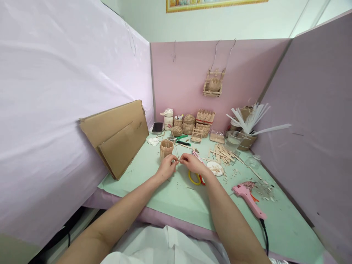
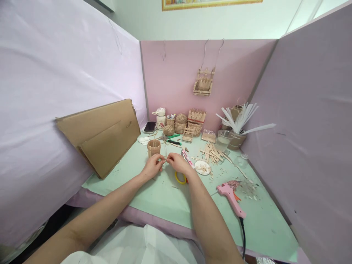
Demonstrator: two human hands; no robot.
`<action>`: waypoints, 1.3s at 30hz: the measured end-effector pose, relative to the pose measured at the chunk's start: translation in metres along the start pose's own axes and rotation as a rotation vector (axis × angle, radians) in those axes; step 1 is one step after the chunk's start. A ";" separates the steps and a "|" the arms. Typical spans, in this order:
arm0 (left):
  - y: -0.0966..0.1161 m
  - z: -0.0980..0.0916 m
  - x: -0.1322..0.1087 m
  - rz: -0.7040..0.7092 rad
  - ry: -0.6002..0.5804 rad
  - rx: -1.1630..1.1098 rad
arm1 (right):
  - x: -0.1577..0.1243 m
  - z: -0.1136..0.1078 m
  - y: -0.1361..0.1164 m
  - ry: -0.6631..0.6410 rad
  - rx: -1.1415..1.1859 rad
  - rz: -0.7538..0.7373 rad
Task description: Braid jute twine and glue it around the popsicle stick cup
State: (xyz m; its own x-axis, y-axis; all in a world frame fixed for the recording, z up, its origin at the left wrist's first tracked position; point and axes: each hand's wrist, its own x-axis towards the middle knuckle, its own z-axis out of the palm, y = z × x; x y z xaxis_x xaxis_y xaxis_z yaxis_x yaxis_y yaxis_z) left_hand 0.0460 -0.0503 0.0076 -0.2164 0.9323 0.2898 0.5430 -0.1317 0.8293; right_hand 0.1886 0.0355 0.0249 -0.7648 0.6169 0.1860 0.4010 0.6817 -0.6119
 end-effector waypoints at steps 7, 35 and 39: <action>0.010 -0.010 -0.017 -0.146 -0.292 0.038 | 0.000 0.010 -0.006 0.233 -0.651 0.087; -0.013 -0.026 -0.056 -0.206 -0.083 -0.338 | -0.027 -0.011 -0.012 -0.057 -0.543 0.657; -0.013 -0.027 -0.057 -0.246 -0.072 -0.406 | -0.037 -0.007 -0.012 -0.073 -0.504 0.747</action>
State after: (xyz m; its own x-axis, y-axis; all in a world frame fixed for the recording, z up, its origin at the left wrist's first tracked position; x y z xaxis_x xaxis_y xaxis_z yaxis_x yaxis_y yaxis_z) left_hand 0.0298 -0.1103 -0.0066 -0.2342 0.9714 0.0393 0.1190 -0.0115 0.9928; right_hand 0.2159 0.0070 0.0310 -0.2397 0.9532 -0.1842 0.9662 0.2157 -0.1412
